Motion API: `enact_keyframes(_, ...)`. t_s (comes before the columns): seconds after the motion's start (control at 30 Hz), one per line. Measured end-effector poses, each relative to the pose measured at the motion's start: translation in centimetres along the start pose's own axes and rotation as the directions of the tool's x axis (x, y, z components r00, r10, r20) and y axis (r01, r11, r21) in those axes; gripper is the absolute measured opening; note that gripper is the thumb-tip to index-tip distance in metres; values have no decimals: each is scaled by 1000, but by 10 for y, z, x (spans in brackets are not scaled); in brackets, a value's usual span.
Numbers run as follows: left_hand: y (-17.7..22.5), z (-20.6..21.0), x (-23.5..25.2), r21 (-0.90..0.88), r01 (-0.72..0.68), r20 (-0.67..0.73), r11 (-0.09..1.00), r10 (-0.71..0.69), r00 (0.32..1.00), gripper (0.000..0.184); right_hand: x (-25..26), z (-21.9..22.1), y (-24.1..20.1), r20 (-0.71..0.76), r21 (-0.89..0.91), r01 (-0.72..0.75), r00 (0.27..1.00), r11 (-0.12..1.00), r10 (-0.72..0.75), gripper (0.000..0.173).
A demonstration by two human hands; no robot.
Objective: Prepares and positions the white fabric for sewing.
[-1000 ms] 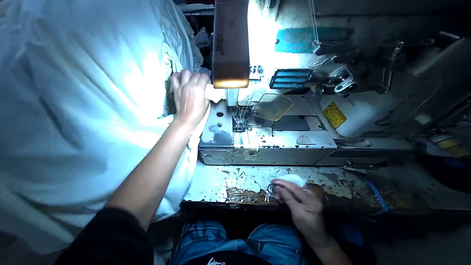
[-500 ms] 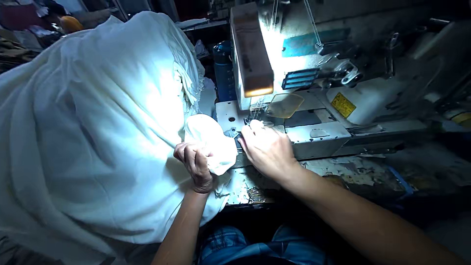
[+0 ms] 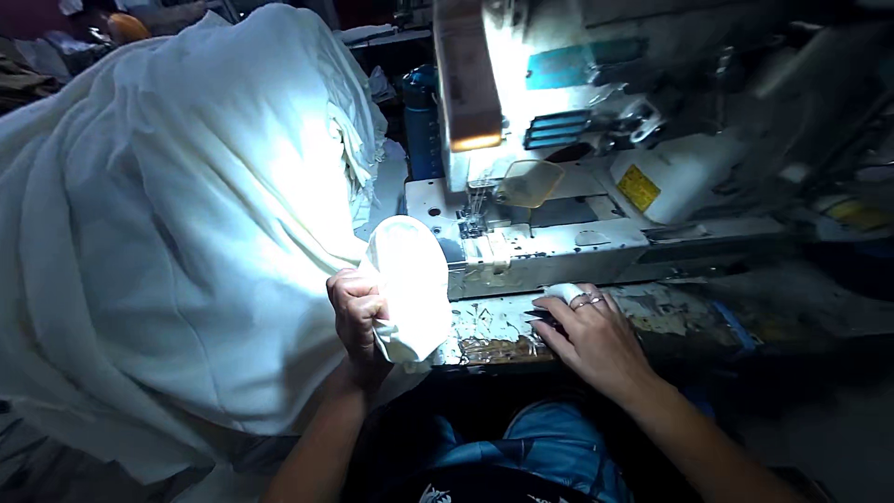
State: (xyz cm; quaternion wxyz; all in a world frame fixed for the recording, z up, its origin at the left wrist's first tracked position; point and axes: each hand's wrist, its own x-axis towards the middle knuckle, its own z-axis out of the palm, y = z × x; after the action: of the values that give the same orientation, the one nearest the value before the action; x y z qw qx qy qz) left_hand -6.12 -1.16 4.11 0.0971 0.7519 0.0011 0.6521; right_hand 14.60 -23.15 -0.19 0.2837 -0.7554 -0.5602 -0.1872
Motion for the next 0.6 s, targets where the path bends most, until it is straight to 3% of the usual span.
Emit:
enact_keyframes(0.07,9,5,4,-17,13,2,1000,-13,1000,21,2,-11,-15,-130,187,60,991,981,-36,44)
enact_keyframes(0.17,28,14,7,1,13,66,1000,-13,998,20,20,-20,-54,-296,429,274,943,861,-153,45)
enact_keyframes(0.3,98,-8,7,44,12,283,999,-24,959,7,38,-16,-84,-416,577,413,891,705,-181,15)
enact_keyframes(0.33,115,-24,3,67,7,284,998,-26,958,5,38,-17,-81,-422,603,404,893,688,-154,17)
enact_keyframes(0.4,118,-68,-14,188,4,240,982,-49,970,13,36,-31,-69,-409,634,358,907,685,-95,21)
enact_keyframes(0.43,106,-97,-26,333,58,176,941,-122,977,16,36,-39,-64,-408,631,331,911,702,-63,19)
enact_keyframes(0.5,76,-170,-55,566,320,-70,760,-342,937,38,32,-45,-54,-435,557,299,900,775,-34,17)
enact_keyframes(0.53,66,-206,-68,529,527,-246,665,-474,845,49,29,-43,-50,-414,489,284,908,824,-67,18)
enact_keyframes(0.57,63,-236,-77,351,766,-448,539,-622,642,57,24,-42,-47,-290,423,265,946,867,-148,19)
enact_keyframes(0.6,63,-256,-80,28,934,-610,357,-734,299,56,21,-43,-48,-59,398,243,969,885,-240,21)
